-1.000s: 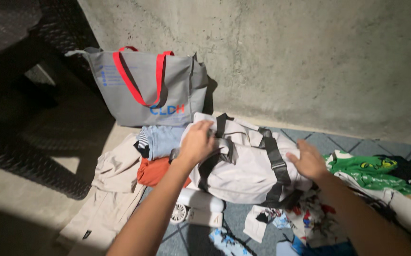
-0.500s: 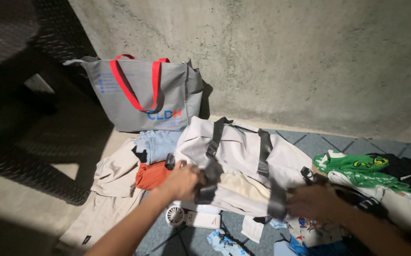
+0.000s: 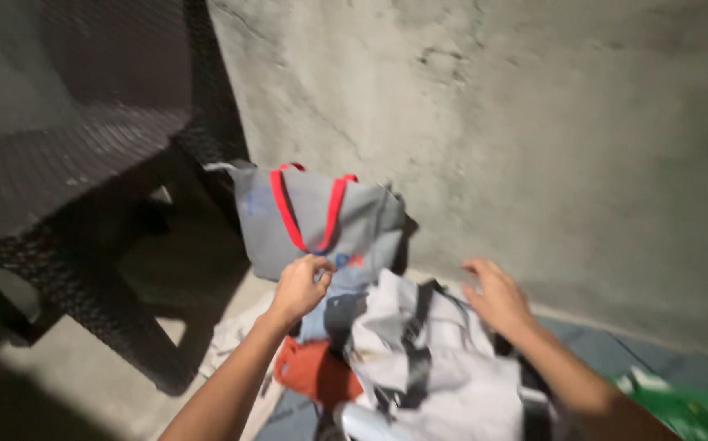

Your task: The person packs a white duffel bag on the floor, placing small items and bottles inside and zipping it closed. They then open a gray tote bag, place a laptop inside, coil a black cable, and arrange bottles, clothing, and other items into the tote.

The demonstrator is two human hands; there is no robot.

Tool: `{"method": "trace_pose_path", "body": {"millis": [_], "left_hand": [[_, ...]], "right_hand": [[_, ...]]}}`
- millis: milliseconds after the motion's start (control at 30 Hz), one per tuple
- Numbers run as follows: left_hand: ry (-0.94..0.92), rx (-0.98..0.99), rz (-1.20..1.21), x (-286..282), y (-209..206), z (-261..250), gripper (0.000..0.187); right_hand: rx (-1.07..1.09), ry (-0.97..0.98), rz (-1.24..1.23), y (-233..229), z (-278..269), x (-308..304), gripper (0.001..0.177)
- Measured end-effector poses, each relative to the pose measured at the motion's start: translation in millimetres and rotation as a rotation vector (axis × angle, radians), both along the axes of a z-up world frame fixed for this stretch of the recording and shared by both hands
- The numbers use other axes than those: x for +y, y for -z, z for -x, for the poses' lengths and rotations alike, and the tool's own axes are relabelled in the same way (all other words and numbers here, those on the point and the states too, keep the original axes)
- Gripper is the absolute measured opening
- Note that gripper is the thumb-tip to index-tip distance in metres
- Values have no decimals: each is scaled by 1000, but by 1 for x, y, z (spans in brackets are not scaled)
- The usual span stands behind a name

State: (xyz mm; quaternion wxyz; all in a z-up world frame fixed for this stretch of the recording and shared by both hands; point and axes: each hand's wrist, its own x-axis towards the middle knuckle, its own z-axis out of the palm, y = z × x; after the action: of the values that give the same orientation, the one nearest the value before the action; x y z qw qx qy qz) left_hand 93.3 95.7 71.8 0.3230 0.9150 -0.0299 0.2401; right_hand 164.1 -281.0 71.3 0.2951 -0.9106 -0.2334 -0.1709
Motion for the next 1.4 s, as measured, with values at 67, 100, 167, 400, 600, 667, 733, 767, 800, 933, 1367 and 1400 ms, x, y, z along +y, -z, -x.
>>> {"method": "trace_pose_path", "body": {"millis": [67,100,167,400,600,667,733,767,800,933,1367,1400], "left_hand": [[-53,-36,-98,20,-14,-13,16],[-80,-49,-147,30,-20,-20,15],[-99,-55,-174,48,-29,-30,17],[-189,4,-363,117,-49,-73,17],[-251,50,-396,162,-41,-115,20],[-267,69,-407,171,-37,-125,22],[-276,67,-395,179,-33,-131,29],[-278,54,-376,181,-32,-133,34],[-280,42,-358,182,-32,-135,40],[-317,67,-366,182,-42,-143,63],[-349,208,-436,165,-32,-139,19],[-359,168,-404,163,-33,-129,17]], "right_hand": [[63,27,29,-17,-18,48,39],[99,42,44,-25,-29,68,38],[53,51,101,-36,-48,104,37],[-251,15,258,-39,-132,185,48],[-241,32,401,-25,-187,225,56],[-197,57,400,-19,-199,232,55],[-153,70,424,-11,-204,234,45],[-132,70,447,-7,-206,233,36],[-111,70,471,-4,-206,230,28],[-275,-87,294,6,-192,215,15],[-468,-334,74,-13,-107,195,9],[-471,-329,69,-17,-104,192,9]]}}
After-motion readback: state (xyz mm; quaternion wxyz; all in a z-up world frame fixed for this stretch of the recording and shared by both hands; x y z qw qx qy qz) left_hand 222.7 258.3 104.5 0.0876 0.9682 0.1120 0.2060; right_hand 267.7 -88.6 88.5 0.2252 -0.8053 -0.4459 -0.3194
